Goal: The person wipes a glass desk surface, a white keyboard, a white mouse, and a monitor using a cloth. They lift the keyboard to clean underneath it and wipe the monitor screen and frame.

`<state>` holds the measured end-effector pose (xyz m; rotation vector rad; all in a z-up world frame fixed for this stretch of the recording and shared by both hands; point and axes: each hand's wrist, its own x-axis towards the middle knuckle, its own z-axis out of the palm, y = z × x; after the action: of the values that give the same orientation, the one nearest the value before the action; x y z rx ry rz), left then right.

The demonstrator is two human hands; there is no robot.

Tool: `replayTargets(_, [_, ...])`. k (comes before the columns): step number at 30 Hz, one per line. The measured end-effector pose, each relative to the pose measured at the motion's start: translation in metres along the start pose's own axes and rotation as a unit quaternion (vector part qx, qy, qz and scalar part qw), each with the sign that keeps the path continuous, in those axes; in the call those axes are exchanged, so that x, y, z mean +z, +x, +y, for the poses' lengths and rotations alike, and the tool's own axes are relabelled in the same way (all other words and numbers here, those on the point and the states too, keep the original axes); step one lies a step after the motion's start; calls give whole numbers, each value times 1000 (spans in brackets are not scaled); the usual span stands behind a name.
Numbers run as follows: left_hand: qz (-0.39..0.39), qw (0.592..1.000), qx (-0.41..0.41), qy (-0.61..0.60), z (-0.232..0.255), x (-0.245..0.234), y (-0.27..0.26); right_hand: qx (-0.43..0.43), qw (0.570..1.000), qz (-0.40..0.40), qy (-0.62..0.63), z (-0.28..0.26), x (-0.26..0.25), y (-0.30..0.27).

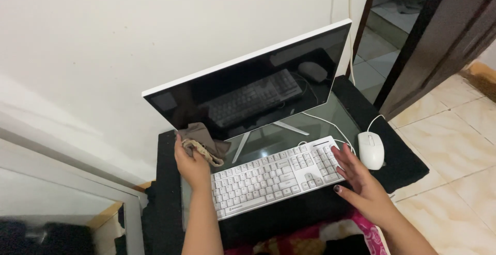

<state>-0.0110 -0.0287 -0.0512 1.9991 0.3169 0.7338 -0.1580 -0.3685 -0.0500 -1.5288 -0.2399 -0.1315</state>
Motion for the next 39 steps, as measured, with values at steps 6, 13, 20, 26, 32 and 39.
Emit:
replayTargets(6, [-25, 955, -189, -227, 27, 15, -63, 51, 993, -100, -31, 19, 32, 41])
replayTargets(13, [-250, 852, -114, -445, 89, 24, -66, 73, 994, -14, -80, 14, 120, 131])
replayTargets(20, [-23, 908, 417, 35, 133, -24, 51, -458, 805, 74, -369, -89, 122, 215])
replayTargets(26, [-39, 903, 367, 222, 136, -4, 76, -373, 750, 75, -541, -89, 112, 264])
replayTargets(32, [-34, 900, 374, 220, 134, -4, 75, -322, 753, 142, -556, -93, 14, 262])
replayTargets(39, [-8, 892, 386, 235, 127, 3, 75, -279, 843, 277, -368, -75, -76, 260])
